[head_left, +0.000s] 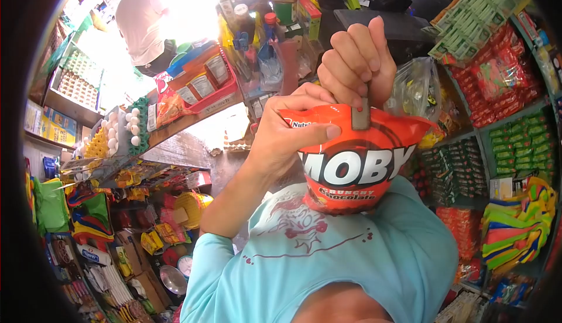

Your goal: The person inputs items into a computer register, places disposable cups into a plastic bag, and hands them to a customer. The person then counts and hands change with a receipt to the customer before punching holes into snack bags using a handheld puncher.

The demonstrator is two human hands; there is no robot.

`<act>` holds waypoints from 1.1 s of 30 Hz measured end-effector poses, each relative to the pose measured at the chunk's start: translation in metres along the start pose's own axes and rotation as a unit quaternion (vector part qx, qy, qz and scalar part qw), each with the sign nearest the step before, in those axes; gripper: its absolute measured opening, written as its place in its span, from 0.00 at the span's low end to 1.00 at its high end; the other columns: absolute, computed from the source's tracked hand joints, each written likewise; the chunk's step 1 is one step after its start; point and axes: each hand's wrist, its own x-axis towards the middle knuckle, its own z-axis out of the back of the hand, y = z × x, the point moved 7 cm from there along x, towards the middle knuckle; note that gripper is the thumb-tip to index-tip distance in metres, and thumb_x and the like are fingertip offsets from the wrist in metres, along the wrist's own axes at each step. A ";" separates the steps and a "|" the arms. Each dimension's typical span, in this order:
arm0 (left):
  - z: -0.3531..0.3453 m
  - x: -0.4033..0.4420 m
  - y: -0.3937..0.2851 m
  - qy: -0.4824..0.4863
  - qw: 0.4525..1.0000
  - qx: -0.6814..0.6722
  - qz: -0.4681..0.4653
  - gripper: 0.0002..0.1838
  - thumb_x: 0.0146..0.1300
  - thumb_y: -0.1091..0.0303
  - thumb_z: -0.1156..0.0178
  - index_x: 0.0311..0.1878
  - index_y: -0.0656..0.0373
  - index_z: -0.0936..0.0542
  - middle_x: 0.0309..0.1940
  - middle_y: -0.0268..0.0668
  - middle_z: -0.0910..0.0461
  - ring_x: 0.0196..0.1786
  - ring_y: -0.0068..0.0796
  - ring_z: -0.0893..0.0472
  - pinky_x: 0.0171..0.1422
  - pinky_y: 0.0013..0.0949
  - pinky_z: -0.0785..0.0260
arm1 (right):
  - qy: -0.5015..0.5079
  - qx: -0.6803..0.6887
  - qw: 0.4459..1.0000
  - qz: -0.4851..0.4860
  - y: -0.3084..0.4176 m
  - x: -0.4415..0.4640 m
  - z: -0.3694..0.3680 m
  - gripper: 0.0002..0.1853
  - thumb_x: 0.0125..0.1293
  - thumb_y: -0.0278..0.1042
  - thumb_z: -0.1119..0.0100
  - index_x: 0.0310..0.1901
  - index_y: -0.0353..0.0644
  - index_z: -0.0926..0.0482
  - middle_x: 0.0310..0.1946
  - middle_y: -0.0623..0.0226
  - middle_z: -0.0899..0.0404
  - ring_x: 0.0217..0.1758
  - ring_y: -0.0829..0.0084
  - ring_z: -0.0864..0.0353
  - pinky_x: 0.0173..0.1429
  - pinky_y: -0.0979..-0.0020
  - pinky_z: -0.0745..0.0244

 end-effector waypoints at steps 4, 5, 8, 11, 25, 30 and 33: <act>0.003 0.000 0.010 -0.014 0.999 -0.033 0.007 0.10 0.53 0.81 0.30 0.40 0.68 0.14 0.45 0.36 0.21 0.46 0.25 0.21 0.53 0.29 0.28 | 0.015 0.009 1.000 0.004 0.005 -0.004 0.002 0.29 0.83 0.55 0.73 0.27 0.45 0.37 0.24 0.69 0.38 0.23 0.75 0.38 0.25 0.72 0.28; 0.003 0.001 0.011 -0.021 0.999 -0.042 0.011 0.09 0.54 0.81 0.30 0.40 0.69 0.15 0.45 0.36 0.21 0.46 0.25 0.21 0.52 0.28 0.28 | 0.017 0.009 1.000 -0.001 0.006 -0.005 0.002 0.29 0.82 0.56 0.73 0.27 0.45 0.36 0.24 0.69 0.38 0.23 0.75 0.38 0.26 0.72 0.27; 0.002 0.003 0.016 -0.049 0.996 -0.074 0.017 0.06 0.58 0.80 0.32 0.39 0.69 0.15 0.44 0.37 0.20 0.44 0.24 0.20 0.51 0.28 0.27 | 0.028 0.002 1.000 -0.015 0.010 -0.007 0.004 0.30 0.82 0.58 0.73 0.27 0.44 0.36 0.25 0.69 0.37 0.24 0.74 0.36 0.29 0.71 0.25; 0.000 0.008 0.019 -0.069 0.994 -0.086 0.021 0.04 0.63 0.79 0.35 0.39 0.70 0.16 0.43 0.37 0.20 0.43 0.23 0.20 0.49 0.28 0.27 | 0.017 -0.017 1.000 -0.015 0.014 -0.007 0.003 0.29 0.82 0.57 0.70 0.26 0.44 0.36 0.24 0.69 0.37 0.24 0.74 0.34 0.28 0.72 0.23; -0.006 0.023 0.030 -0.116 0.986 -0.107 0.043 0.03 0.65 0.78 0.37 0.38 0.69 0.17 0.40 0.34 0.19 0.41 0.22 0.19 0.48 0.28 0.26 | 0.010 -0.033 0.999 -0.023 0.032 -0.014 0.019 0.26 0.82 0.52 0.67 0.27 0.44 0.35 0.25 0.68 0.35 0.25 0.75 0.30 0.28 0.73 0.22; -0.003 0.029 0.033 -0.133 0.986 -0.087 0.050 0.03 0.65 0.79 0.37 0.38 0.69 0.17 0.40 0.33 0.20 0.41 0.22 0.19 0.48 0.27 0.26 | -0.004 -0.039 0.999 -0.032 0.036 -0.012 0.021 0.27 0.82 0.51 0.67 0.25 0.44 0.35 0.24 0.69 0.36 0.24 0.75 0.32 0.24 0.73 0.24; -0.004 0.034 0.034 -0.127 0.985 -0.102 0.057 0.03 0.64 0.79 0.37 0.38 0.69 0.17 0.41 0.33 0.20 0.41 0.22 0.19 0.48 0.27 0.26 | -0.010 -0.025 0.999 -0.041 0.036 -0.012 0.023 0.28 0.82 0.52 0.67 0.24 0.44 0.35 0.22 0.69 0.37 0.22 0.76 0.34 0.22 0.74 0.27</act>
